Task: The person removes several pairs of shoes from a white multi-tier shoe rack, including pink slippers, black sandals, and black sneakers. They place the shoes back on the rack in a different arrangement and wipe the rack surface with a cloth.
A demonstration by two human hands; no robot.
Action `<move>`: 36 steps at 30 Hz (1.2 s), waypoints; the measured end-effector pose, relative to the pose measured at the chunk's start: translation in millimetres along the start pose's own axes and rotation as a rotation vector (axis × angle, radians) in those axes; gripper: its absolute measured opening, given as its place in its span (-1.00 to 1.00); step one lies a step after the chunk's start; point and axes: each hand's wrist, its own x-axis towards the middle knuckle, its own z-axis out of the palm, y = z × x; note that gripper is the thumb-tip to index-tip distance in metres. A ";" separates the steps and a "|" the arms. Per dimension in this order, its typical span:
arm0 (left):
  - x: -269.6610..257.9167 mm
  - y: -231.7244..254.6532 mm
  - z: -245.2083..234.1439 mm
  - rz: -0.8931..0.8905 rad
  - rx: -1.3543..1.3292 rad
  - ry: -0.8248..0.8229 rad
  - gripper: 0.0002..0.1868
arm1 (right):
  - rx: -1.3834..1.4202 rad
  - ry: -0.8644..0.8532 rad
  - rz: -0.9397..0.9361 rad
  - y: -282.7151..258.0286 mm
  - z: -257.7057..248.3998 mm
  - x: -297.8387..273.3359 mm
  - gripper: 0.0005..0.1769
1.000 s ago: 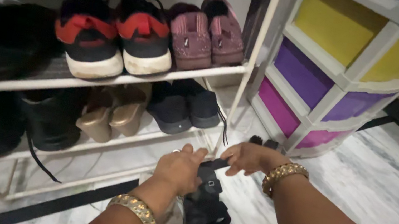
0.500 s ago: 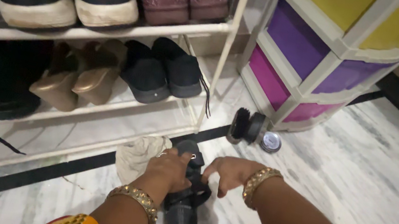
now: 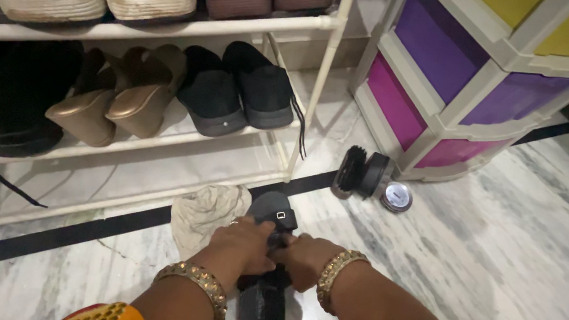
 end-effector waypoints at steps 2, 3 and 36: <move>1.1 -3.1 3.0 0.010 0.001 0.006 -0.17 | 0.079 -0.053 0.010 2.6 2.3 2.5 -0.37; 2.0 -4.4 4.7 0.011 -0.005 0.009 -0.17 | 0.051 -0.057 -0.018 4.5 3.4 2.3 -0.42; -13.4 -32.9 -67.3 0.060 -0.043 0.312 -0.65 | -0.022 0.224 -0.483 2.8 -124.3 2.3 -0.34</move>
